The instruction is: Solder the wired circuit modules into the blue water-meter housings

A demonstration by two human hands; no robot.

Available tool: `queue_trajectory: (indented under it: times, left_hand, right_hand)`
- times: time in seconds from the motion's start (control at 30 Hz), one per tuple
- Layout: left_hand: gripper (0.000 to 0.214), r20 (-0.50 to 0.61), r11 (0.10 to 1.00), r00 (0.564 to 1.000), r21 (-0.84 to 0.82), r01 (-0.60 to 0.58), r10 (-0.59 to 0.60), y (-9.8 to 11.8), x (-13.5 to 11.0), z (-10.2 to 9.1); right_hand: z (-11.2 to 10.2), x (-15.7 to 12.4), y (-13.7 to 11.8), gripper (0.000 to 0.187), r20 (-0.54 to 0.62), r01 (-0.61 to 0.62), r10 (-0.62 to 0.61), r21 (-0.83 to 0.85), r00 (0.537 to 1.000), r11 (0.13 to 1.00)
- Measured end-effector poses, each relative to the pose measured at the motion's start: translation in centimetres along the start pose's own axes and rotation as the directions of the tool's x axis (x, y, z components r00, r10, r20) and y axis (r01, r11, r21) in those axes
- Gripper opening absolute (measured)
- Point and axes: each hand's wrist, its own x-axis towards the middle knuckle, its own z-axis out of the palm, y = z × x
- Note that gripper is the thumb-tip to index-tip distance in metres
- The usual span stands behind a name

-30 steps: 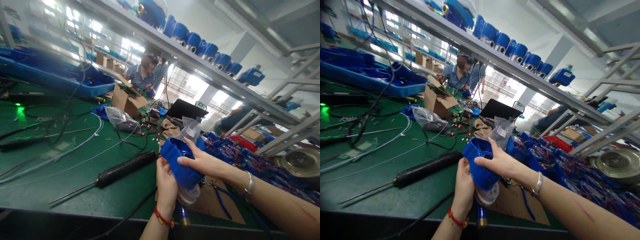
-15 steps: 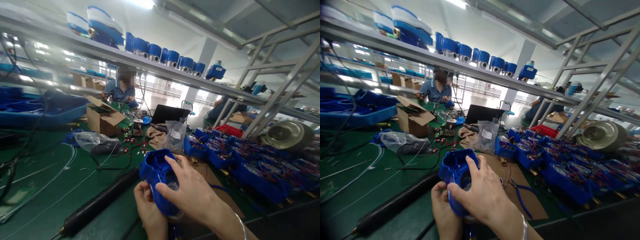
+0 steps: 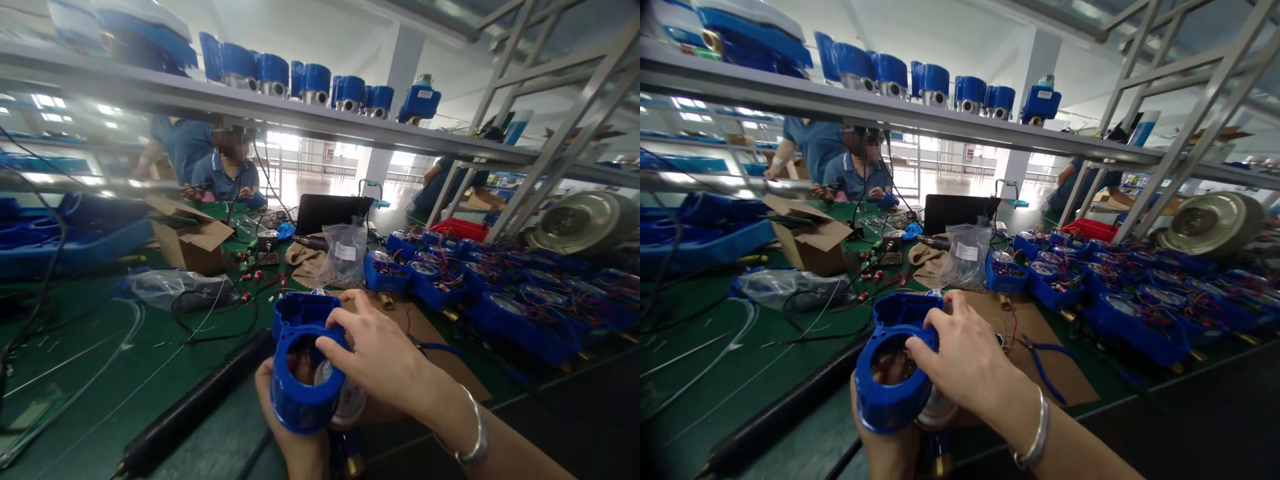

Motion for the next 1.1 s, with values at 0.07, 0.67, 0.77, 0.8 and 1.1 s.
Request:
queue_trajectory:
  times: [0.07,0.67,0.77,0.8,1.1]
  left_hand:
    - [0.038,-0.010,1.000,1.000,-0.009,0.000,0.000,-0.2,0.0,-0.2]
    - [0.046,0.077,0.975,0.975,0.093,0.201,-0.208,2.3,0.5,0.0]
    - [0.043,0.122,0.957,0.950,0.075,0.279,-0.286,2.9,0.7,0.0]
    - [0.041,0.118,0.954,0.947,0.057,0.294,-0.299,2.9,0.7,0.1]
    - [0.040,-0.022,0.954,0.968,-0.178,0.242,-0.250,1.6,0.3,0.4]
  right_hand:
    - [0.2,0.4,0.4,0.022,-0.022,-0.004,0.004,-0.010,1.000,1.000]
    - [0.8,0.7,0.3,0.020,-0.080,0.030,-0.037,-0.096,0.996,0.995]
    - [0.8,0.6,0.3,0.020,-0.086,0.035,-0.043,-0.096,0.995,0.995]
    - [0.8,0.6,0.4,0.020,-0.089,0.038,-0.046,-0.095,0.995,0.995]
    - [0.7,0.0,0.2,0.016,-0.111,0.046,-0.057,-0.103,0.992,0.994]
